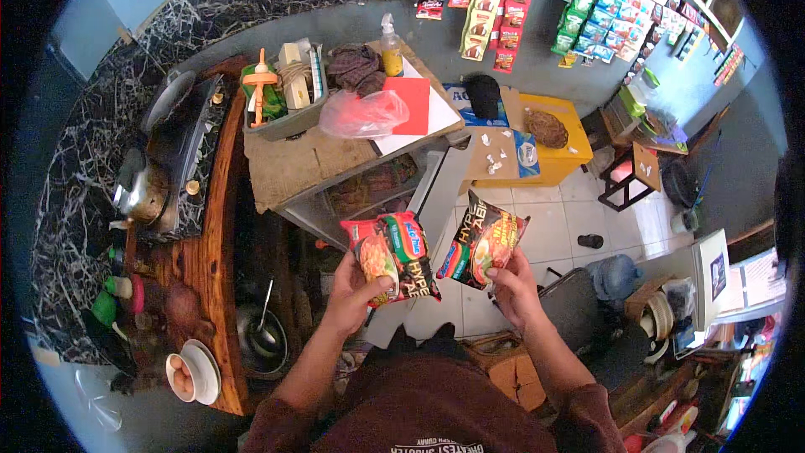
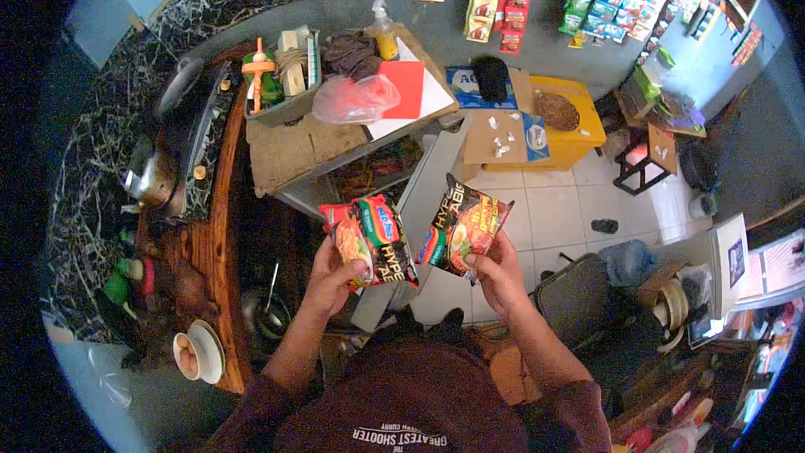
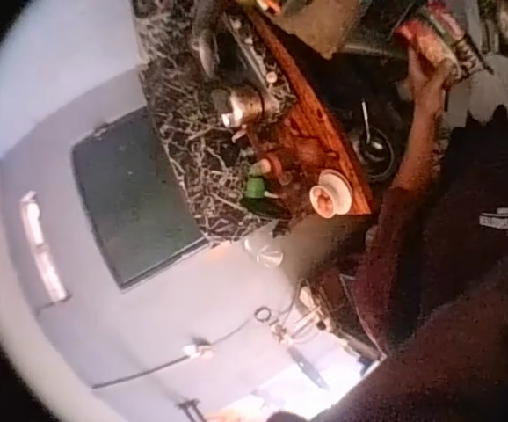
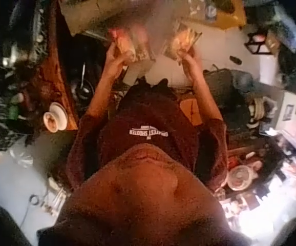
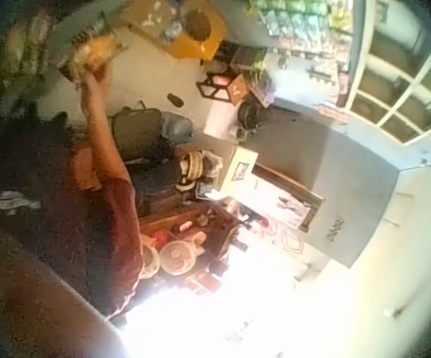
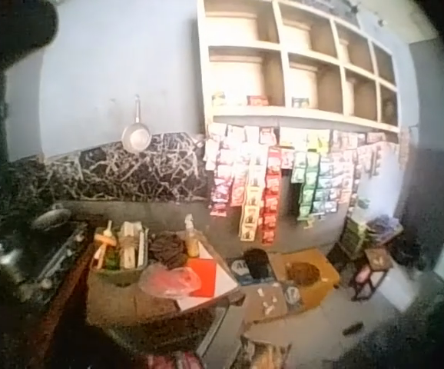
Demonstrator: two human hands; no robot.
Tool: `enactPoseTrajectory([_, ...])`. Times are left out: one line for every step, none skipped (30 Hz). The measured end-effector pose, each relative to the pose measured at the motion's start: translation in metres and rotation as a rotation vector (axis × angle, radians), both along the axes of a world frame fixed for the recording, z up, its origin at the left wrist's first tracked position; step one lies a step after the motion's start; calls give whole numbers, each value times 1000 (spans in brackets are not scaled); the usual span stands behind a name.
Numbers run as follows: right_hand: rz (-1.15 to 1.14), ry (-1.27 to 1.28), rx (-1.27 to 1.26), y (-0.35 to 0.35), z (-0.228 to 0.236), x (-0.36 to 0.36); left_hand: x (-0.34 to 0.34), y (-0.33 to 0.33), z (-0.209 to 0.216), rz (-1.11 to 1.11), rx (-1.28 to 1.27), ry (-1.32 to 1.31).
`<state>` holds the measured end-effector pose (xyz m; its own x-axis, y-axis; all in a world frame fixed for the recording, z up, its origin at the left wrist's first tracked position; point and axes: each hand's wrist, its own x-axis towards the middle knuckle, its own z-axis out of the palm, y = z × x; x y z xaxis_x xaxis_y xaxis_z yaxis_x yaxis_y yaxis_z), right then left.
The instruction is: Taking instant noodle packets from a refrigerator and placing them onto a display shelf.
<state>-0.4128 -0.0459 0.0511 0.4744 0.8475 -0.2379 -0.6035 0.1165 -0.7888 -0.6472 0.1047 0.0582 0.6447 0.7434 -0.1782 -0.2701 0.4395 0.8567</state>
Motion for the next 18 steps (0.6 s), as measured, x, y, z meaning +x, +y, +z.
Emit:
enactPoseTrajectory([-5,36,-17,3,1,-4,-1,4,1,-12,-24,4])
enactPoseTrajectory([-36,24,-24,5,4,-12,-4,6,3,-22,-37,27])
enactPoseTrajectory([-48,24,-25,9,3,-18,-6,10,2,-34,-38,26])
enactPoseTrajectory([-62,17,-17,12,3,-24,-7,14,1,-64,-51,17])
enactPoseTrajectory([-78,10,-10,15,2,-28,-8,17,-1,-97,-66,8])
enactPoseTrajectory([-69,-3,-21,15,-2,-31,-9,21,-5,-118,-70,6])
enactPoseTrajectory([-94,-13,-26,16,0,-34,-8,25,-10,-148,-62,-21])
enactPoseTrajectory([-121,2,-32,16,2,-36,-4,28,-14,-179,-56,-48])
enactPoseTrajectory([-136,26,-35,16,0,-38,-2,30,-18,-194,-59,-49])
enactPoseTrajectory([-163,0,-51,11,-8,-37,3,32,-22,-218,-78,-69])
enactPoseTrajectory([-196,-3,-59,5,-10,-33,11,32,-27,-243,-97,-87])
enactPoseTrajectory([-213,-9,-39,0,-10,-29,19,32,-32,-266,-137,-111])
enactPoseTrajectory([-230,-15,-17,-5,-11,-23,31,31,-35,-292,-144,-110])
enactPoseTrajectory([-262,-1,-26,-13,-16,-17,44,28,-37,-317,-120,-54])
enactPoseTrajectory([-284,2,-30,-19,-16,-11,56,24,-39,-340,-95,3])
enactPoseTrajectory([-344,62,-35,-25,-16,-5,71,23,-44,-373,-86,-31])
enactPoseTrajectory([-403,123,-37,-31,-17,4,86,18,-45,-390,-88,-26])
enactPoseTrajectory([-424,122,-18,-36,-19,13,101,14,-45,-388,-131,-1])
